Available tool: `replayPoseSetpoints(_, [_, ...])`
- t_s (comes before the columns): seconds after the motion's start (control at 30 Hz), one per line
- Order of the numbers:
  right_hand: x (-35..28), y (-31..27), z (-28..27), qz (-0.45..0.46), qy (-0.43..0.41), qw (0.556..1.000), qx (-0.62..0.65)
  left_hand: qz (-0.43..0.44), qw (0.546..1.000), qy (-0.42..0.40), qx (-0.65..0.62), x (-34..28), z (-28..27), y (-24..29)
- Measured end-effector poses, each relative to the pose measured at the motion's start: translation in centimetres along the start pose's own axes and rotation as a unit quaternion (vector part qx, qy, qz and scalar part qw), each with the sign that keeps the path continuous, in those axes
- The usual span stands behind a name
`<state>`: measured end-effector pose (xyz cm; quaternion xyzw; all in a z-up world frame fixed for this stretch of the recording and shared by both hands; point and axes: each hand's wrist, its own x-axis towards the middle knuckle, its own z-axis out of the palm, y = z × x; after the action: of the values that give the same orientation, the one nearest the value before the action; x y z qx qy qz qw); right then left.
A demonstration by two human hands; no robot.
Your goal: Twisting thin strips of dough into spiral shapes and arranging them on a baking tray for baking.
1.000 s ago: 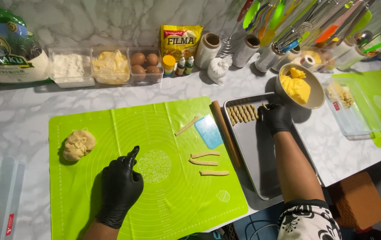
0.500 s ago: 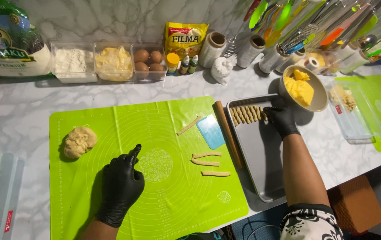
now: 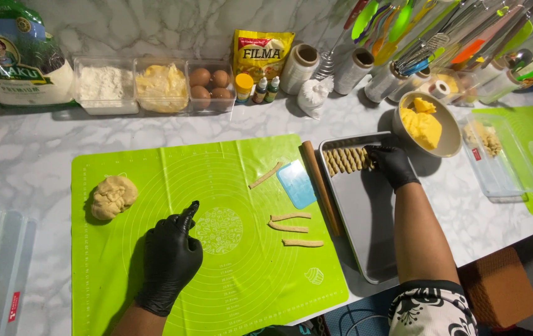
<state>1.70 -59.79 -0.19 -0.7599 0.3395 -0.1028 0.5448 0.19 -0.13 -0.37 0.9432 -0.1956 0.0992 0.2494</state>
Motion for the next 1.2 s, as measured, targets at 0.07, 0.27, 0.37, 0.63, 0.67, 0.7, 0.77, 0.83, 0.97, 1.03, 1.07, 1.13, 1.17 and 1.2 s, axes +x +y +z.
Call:
replayPoseSetpoints(0.07, [-0.2, -0.1, 0.1, 0.002, -0.004, 1.0, 0.005, 0.011, 1.0, 0.008, 0.023, 0.0, -0.5, 0.2])
replayPoseSetpoints(0.27, [-2.2, -0.8, -1.7, 0.034, -0.038, 0.999, 0.014, 0.026, 0.999, 0.023, 0.018, -0.1, -0.7, 0.2])
replayPoseSetpoints(0.37, [-3.2, -0.5, -3.0, 0.043, -0.073, 0.996, 0.022, 0.021, 0.999, 0.012, 0.023, -0.1, -0.9, 0.3])
replayPoseSetpoints(0.63, [-4.7, -1.3, -2.4, 0.01, -0.048, 0.994, -0.095, 0.024, 0.999, 0.004, 0.046, -0.2, -0.9, 0.4])
replayPoseSetpoints(0.67, [-4.8, -1.4, -2.2, 0.004, -0.046, 0.993, -0.106, 0.024, 0.999, 0.007, 0.037, -0.4, -0.5, 0.2])
replayPoseSetpoints(0.7, [-4.8, -1.6, -2.0, -0.001, -0.045, 0.992, -0.116, 0.024, 0.999, 0.01, 0.028, -0.5, -0.2, 0.0])
replayPoseSetpoints(0.77, [-4.5, -1.1, -2.1, -0.01, -0.045, 0.993, -0.108, 0.021, 0.999, -0.002, 0.044, -0.1, -1.6, 0.6])
replayPoseSetpoints(0.83, [-4.8, -1.2, -2.0, -0.019, -0.044, 0.994, -0.101, 0.019, 0.998, -0.015, 0.059, 0.0, -1.9, 0.7])
replayPoseSetpoints(0.97, [-7.1, -2.9, -1.6, 0.016, -0.04, 0.996, -0.078, 0.011, 1.0, -0.012, 0.026, -0.3, -0.4, 0.2])
replayPoseSetpoints(1.03, [-7.8, -2.7, -1.7, 0.027, -0.05, 0.997, -0.051, 0.008, 1.0, -0.014, 0.018, -0.8, 0.0, 0.2])
replayPoseSetpoints(1.07, [-7.6, -2.2, -1.7, 0.009, -0.007, 1.0, 0.014, 0.014, 1.0, -0.004, 0.022, -0.9, 0.0, 0.4])
replayPoseSetpoints(1.13, [-8.6, -2.2, -1.3, -0.013, 0.031, 0.996, 0.08, 0.017, 0.999, 0.011, 0.027, -1.1, -0.2, 1.0])
replayPoseSetpoints(1.17, [-9.8, -2.5, -0.9, -0.1, 0.075, 0.991, 0.054, 0.038, 0.998, 0.043, 0.021, -1.1, -0.5, 1.6])
replayPoseSetpoints(1.2, [-11.1, -2.5, -0.5, -0.183, 0.119, 0.975, 0.03, 0.058, 0.995, 0.073, 0.018, -1.4, -0.8, 2.1])
